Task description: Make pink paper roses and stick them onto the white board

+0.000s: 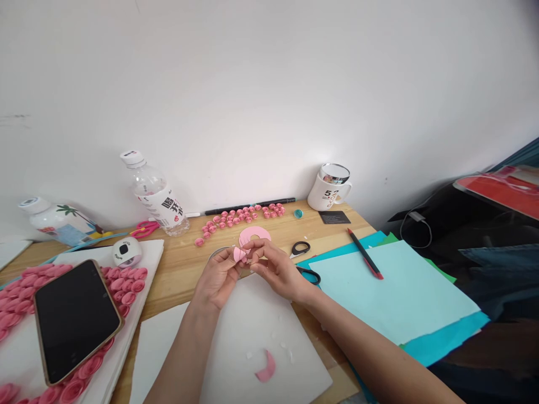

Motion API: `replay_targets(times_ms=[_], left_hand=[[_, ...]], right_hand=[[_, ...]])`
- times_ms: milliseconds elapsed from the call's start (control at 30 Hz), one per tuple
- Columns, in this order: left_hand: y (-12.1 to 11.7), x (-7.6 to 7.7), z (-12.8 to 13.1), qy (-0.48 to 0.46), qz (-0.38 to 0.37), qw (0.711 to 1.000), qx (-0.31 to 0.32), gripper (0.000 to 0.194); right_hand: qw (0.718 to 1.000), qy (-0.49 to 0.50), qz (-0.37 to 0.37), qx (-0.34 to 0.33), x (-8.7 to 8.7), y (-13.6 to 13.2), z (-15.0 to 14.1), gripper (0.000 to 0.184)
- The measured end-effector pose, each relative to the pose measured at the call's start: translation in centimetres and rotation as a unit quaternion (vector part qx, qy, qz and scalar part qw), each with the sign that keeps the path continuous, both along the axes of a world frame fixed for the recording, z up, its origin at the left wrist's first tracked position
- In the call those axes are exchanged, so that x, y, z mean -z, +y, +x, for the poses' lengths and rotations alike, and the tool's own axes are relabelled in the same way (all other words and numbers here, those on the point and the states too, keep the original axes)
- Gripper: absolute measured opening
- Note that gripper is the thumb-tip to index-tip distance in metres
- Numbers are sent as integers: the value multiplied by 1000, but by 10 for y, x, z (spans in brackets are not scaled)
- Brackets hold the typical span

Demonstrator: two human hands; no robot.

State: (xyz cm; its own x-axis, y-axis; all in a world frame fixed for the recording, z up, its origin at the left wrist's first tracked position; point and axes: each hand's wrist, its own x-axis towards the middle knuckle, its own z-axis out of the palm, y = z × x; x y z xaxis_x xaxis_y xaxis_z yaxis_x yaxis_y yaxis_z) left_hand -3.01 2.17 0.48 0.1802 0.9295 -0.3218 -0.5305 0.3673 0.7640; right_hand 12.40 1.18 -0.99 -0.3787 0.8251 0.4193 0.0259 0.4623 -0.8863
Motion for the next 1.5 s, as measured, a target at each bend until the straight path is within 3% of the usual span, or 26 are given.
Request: replay_targets(times_ms=[133, 333, 467, 600, 900, 1133, 1300, 1500], left_hand=[[2, 3, -2, -24, -11, 1000, 0, 12], [-1, -1, 6, -17, -24, 999, -36, 15], [-4, -5, 10, 3, -12, 999, -49, 17], [-5, -5, 10, -2, -16, 1000, -4, 17], [-5, -2, 6, 25, -32, 998, 55, 23], [-4, -2, 2, 107, -22, 994, 24, 32], [-4, -2, 6, 141, 33, 988, -60, 32], [-4, -3, 5, 99, 5, 989, -105, 30]], right_hand=[[997, 50, -54, 4, 0, 0, -2, 9], [973, 139, -152, 101, 1, 6, -1, 27], [967, 147, -182, 100, 2, 6, -1, 25], [973, 107, -188, 83, 7, 6, -3, 27], [976, 86, -152, 127, 3, 4, -2, 16], [970, 119, -121, 177, 6, 6, -1, 16], [963, 204, -147, 95, 5, 9, 0, 19], [954, 215, -208, 12, 1, 7, 0, 21]])
